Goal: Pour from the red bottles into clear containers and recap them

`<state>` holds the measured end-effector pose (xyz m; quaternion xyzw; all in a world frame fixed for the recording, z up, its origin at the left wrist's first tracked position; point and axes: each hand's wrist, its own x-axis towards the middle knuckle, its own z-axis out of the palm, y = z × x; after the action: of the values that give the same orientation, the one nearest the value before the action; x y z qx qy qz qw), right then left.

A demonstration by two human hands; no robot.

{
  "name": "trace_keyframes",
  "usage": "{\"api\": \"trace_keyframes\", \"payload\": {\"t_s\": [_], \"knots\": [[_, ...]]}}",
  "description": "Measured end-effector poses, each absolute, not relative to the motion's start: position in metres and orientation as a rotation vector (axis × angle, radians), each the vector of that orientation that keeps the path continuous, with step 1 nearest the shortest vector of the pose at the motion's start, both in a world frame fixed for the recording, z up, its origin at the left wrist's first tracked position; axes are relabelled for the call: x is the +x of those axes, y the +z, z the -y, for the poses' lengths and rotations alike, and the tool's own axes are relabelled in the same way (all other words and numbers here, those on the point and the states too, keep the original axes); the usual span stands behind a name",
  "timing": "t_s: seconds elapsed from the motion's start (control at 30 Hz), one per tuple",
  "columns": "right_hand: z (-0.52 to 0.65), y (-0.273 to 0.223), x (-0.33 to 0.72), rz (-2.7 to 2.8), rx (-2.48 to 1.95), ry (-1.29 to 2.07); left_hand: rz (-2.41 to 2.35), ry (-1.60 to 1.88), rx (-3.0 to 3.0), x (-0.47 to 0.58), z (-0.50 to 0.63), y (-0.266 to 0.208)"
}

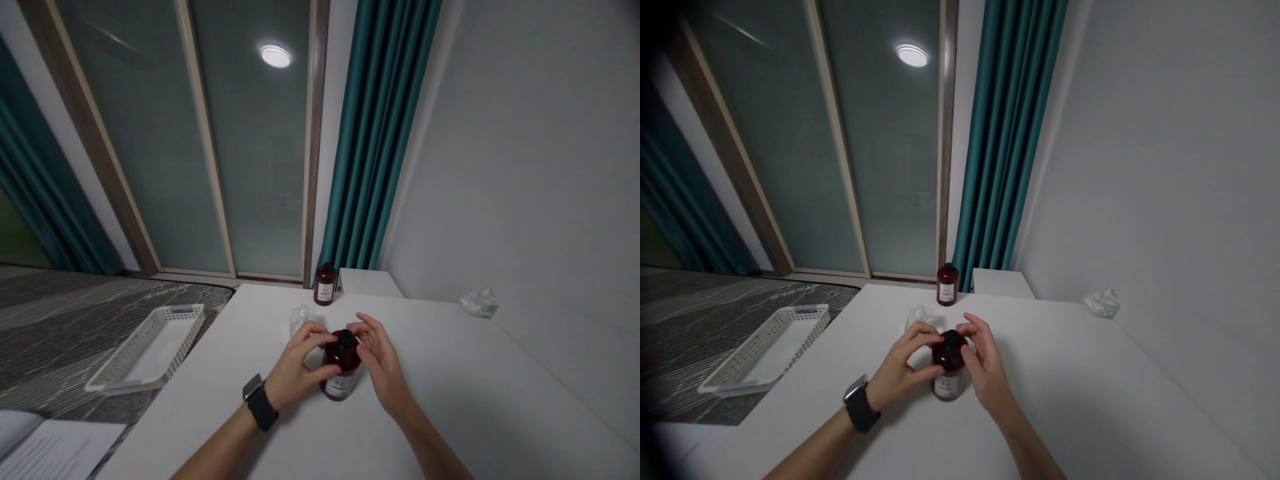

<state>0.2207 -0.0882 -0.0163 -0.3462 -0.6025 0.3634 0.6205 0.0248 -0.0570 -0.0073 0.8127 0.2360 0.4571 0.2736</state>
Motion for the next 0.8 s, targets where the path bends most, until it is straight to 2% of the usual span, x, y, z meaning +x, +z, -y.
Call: {"api": "trace_keyframes", "payload": {"t_s": [0.8], "knots": [[0.086, -0.029, 0.216, 1.457, -0.856, 0.832, -0.640, 1.235, 2.197, 0.025, 0.057, -0.008]]}}
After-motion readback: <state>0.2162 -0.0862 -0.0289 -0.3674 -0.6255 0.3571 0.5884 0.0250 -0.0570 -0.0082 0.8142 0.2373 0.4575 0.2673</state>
